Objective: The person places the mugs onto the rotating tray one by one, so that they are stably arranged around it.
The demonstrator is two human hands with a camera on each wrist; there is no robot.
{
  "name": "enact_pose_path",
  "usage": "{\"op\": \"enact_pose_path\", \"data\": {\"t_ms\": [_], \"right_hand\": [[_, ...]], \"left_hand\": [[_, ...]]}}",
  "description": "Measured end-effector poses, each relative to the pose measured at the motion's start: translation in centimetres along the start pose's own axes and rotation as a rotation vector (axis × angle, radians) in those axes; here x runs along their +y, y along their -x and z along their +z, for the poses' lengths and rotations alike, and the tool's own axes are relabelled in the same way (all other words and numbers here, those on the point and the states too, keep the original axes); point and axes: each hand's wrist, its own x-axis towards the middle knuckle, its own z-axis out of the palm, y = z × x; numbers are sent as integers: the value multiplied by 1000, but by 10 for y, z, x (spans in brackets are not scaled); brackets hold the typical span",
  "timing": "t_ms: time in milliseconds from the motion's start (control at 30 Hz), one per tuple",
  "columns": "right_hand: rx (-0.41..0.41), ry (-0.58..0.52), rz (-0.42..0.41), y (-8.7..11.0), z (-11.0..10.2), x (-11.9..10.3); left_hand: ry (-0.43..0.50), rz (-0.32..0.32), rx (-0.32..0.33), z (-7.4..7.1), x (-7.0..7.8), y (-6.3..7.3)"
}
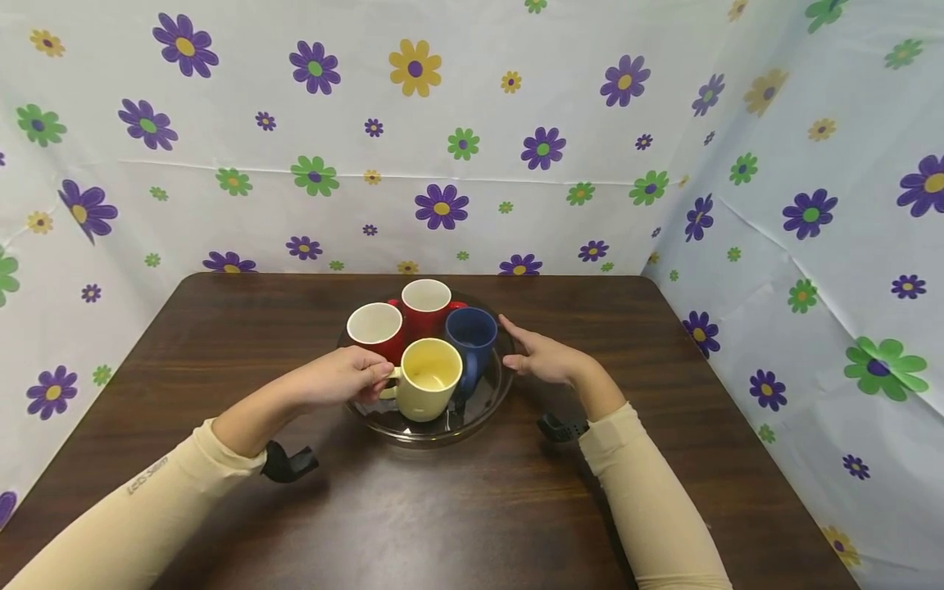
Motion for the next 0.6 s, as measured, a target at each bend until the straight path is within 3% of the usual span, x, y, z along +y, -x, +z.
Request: {"op": "enact_pose_path", "data": {"t_ms": [367, 600], "right_hand": [[-3, 2, 6, -2, 0, -1], [3, 10, 9, -2, 0, -1]], "left_hand": [[-54, 3, 26, 4, -10, -7], [-163, 16, 68, 9, -12, -13]]}}
